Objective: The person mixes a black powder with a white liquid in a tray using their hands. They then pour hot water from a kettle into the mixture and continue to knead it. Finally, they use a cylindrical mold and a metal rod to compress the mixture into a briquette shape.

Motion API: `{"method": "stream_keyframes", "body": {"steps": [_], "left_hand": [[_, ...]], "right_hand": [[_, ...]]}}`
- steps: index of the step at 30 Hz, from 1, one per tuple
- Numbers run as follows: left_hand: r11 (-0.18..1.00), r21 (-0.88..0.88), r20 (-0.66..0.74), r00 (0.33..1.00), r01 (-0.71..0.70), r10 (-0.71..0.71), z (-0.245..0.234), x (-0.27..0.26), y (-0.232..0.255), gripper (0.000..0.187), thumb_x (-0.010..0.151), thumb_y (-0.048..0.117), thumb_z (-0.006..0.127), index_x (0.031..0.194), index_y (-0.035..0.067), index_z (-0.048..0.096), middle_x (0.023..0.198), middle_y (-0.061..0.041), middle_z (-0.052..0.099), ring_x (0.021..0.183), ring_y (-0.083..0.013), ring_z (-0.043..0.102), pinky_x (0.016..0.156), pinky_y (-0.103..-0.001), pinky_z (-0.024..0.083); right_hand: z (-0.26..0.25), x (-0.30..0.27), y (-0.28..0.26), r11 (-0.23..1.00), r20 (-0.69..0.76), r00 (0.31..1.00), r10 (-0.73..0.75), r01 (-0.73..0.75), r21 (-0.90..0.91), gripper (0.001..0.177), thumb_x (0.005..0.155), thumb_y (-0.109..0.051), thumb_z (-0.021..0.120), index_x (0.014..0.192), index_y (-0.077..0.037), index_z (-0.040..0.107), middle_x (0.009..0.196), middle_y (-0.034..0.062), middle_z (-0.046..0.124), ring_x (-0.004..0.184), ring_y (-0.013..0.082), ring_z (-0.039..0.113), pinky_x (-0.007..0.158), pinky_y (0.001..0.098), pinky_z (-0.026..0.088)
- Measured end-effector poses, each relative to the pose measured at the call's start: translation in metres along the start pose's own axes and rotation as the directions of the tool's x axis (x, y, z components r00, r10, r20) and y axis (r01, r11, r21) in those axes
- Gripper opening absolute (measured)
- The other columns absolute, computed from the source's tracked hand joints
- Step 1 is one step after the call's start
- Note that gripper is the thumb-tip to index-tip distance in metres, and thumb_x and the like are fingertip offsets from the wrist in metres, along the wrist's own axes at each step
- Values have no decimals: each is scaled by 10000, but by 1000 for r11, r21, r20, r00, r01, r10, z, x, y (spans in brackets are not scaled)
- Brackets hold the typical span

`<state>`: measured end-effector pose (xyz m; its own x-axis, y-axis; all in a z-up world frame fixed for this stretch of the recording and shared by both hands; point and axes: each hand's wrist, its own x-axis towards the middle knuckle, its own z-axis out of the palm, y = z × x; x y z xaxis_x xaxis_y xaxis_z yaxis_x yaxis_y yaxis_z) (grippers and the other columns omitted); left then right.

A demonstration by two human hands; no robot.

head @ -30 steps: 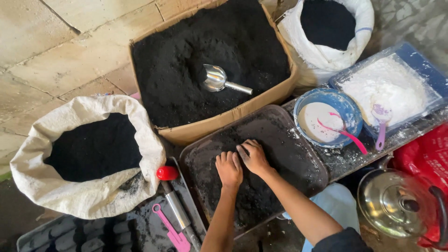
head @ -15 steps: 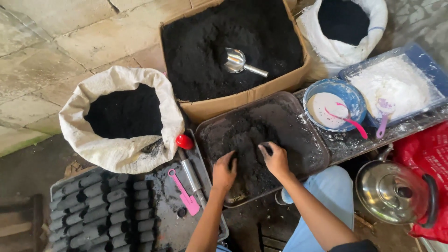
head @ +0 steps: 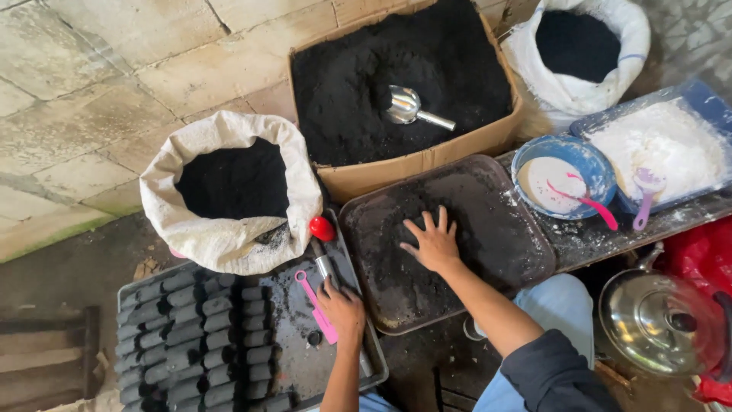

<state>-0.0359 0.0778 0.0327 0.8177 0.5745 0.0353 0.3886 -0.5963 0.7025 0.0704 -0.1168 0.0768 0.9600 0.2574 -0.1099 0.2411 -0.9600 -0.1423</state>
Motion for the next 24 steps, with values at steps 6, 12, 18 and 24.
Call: {"method": "stream_keyframes", "body": {"steps": [6, 12, 18, 24], "left_hand": [[988, 124, 53, 994, 91, -98, 5, 9, -27, 567, 741, 137, 546, 1252, -7, 346, 1087, -249, 454, 993, -423, 437, 889, -464, 329], [885, 462, 143, 990, -59, -9, 34, 33, -68, 347, 742, 258, 536, 929, -16, 437, 908, -231, 512, 788, -395, 565, 755, -441, 466], [925, 376, 234, 961, 50, -147, 19, 40, -61, 521, 746, 294, 649, 1014, -50, 365, 982, -248, 510, 915, -395, 542, 778, -450, 465], [956, 192, 229, 937, 223, -264, -5, 36, -37, 358, 776, 250, 470, 993, -1, 336, 1005, -231, 445, 806, -484, 522, 696, -536, 454]], "right_hand": [[28, -1, 11, 995, -37, 999, 39, -36, 93, 486, 822, -545, 427, 1226, -275, 431, 1290, 141, 332, 1188, 435, 250, 877, 607, 312], [24, -4, 11, 992, -52, 998, 34, -28, 121, 490, 822, -543, 427, 1240, -289, 406, 1302, 137, 318, 1195, 432, 235, 872, 603, 301], [21, -7, 11, 987, 4, 999, 37, -37, 156, 497, 833, -535, 409, 1270, -304, 363, 1332, 133, 271, 1224, 450, 192, 897, 637, 271], [26, -5, 13, 988, -40, 998, 39, -32, 148, 496, 826, -542, 416, 1260, -304, 383, 1328, 140, 286, 1212, 448, 210, 892, 638, 268]]}}
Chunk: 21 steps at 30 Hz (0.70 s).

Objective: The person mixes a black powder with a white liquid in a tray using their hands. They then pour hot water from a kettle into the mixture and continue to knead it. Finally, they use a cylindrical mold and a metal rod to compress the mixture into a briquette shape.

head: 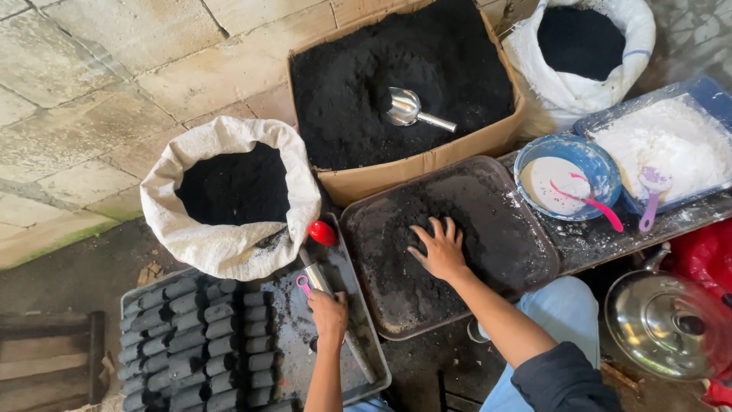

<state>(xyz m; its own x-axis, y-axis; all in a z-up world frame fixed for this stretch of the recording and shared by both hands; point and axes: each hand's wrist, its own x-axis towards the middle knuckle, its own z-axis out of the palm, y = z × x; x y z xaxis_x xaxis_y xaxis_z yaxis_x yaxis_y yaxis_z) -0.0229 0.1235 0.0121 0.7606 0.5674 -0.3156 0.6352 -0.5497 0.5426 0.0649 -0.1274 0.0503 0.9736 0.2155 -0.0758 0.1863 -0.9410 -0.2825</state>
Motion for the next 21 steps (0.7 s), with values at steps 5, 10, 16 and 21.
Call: {"method": "stream_keyframes", "body": {"steps": [5, 10, 16, 21], "left_hand": [[984, -177, -2, 1000, -4, 4, -31, -21, 19, 338, 782, 217, 494, 981, -1, 329, 905, -210, 496, 726, -381, 528, 591, -463, 447], [951, -277, 53, 991, 135, -125, -59, -38, 37, 376, 807, 232, 470, 1078, 6, 340, 908, -220, 570, 673, -335, 587, 567, -425, 479], [936, -267, 122, 971, 229, -203, -83, -53, 36, 357, 769, 282, 524, 1029, 47, 457, 872, -143, 605, 719, -266, 573, 660, -376, 456], [743, -582, 194, 944, 329, -266, -106, -76, 57, 116, 763, 113, 487, 828, 38, 429, 559, -85, 420, 426, -167, 383, 364, -300, 317]], "right_hand": [[1, -1, -1, 1000, -1, 1000, 6, -6, 15, 490, 819, -540, 433, 1248, -307, 392, 1326, 134, 294, 1213, 444, 211, 886, 633, 273], [-5, -2, -2, 998, 15, 1000, 1, -2, 59, 485, 828, -520, 436, 1257, -300, 383, 1329, 139, 279, 1218, 448, 190, 896, 637, 248], [-9, -1, -2, 996, 36, 999, 1, -4, 91, 468, 833, -503, 430, 1257, -311, 378, 1358, 134, 246, 1237, 440, 164, 908, 628, 236], [-28, -10, -10, 962, 25, 998, 61, -65, 266, 622, 782, -546, 467, 1343, -352, 278, 1464, 57, 32, 1322, 397, -39, 948, 670, 99]]}}
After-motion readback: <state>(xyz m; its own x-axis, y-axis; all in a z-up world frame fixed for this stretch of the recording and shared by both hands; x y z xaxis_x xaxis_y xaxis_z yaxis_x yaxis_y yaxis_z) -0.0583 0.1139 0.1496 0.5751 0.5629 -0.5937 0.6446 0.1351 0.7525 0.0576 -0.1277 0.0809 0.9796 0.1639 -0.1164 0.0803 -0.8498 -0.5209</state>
